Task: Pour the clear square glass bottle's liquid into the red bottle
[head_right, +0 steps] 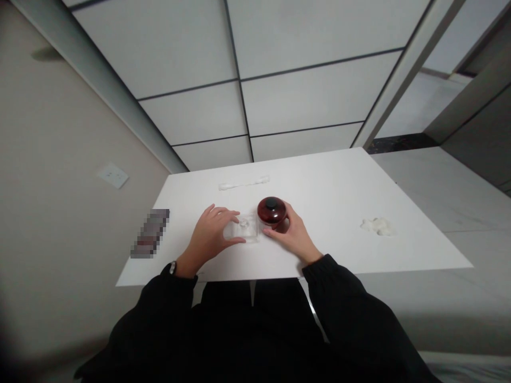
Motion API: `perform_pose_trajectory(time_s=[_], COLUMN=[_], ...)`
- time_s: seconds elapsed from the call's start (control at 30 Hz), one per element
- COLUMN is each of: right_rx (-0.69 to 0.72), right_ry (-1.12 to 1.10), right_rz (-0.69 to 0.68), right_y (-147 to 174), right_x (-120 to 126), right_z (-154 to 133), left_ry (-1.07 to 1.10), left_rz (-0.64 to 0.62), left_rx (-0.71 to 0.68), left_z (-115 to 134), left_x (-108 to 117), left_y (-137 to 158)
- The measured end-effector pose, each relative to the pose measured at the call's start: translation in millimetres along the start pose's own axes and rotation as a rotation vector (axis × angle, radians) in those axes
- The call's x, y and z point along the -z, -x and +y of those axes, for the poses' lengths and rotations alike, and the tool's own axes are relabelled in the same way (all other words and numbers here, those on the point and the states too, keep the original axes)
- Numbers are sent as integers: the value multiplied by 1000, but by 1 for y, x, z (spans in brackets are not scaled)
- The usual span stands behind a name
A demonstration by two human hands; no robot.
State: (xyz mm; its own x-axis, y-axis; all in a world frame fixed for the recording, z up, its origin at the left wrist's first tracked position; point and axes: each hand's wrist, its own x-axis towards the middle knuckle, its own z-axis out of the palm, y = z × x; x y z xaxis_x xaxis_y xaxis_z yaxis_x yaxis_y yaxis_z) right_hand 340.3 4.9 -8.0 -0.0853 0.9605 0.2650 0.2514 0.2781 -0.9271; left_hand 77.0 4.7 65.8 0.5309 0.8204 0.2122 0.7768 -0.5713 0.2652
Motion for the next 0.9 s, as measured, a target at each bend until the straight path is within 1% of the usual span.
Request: perform_pose_trajectory(time_s=[0.13, 0.3, 0.37, 0.47, 0.6, 0.77, 0.9], right_rx=[34, 48, 45, 54, 77, 65, 64], right_ry=[30, 45, 71, 95, 129, 128, 149], right_rz=[34, 36, 33, 26, 33, 12, 27], right_y=[0, 1, 1, 1, 0, -1, -1], right_x=[-1, 0, 0, 1, 2, 3, 4], right_z=[6, 4, 3, 2, 1, 0, 0], left_ry=[-33, -57, -38, -8, 16, 67, 90], left_rz=[14, 51, 39, -9, -20, -25, -23], left_rx=[17, 50, 45, -21, -96, -121, -121], left_z=[-4, -20, -25, -28, -27, -31, -35], left_x=[0, 3, 3, 1, 1, 3, 1], left_y=[5, 21, 23, 18, 7, 2, -1])
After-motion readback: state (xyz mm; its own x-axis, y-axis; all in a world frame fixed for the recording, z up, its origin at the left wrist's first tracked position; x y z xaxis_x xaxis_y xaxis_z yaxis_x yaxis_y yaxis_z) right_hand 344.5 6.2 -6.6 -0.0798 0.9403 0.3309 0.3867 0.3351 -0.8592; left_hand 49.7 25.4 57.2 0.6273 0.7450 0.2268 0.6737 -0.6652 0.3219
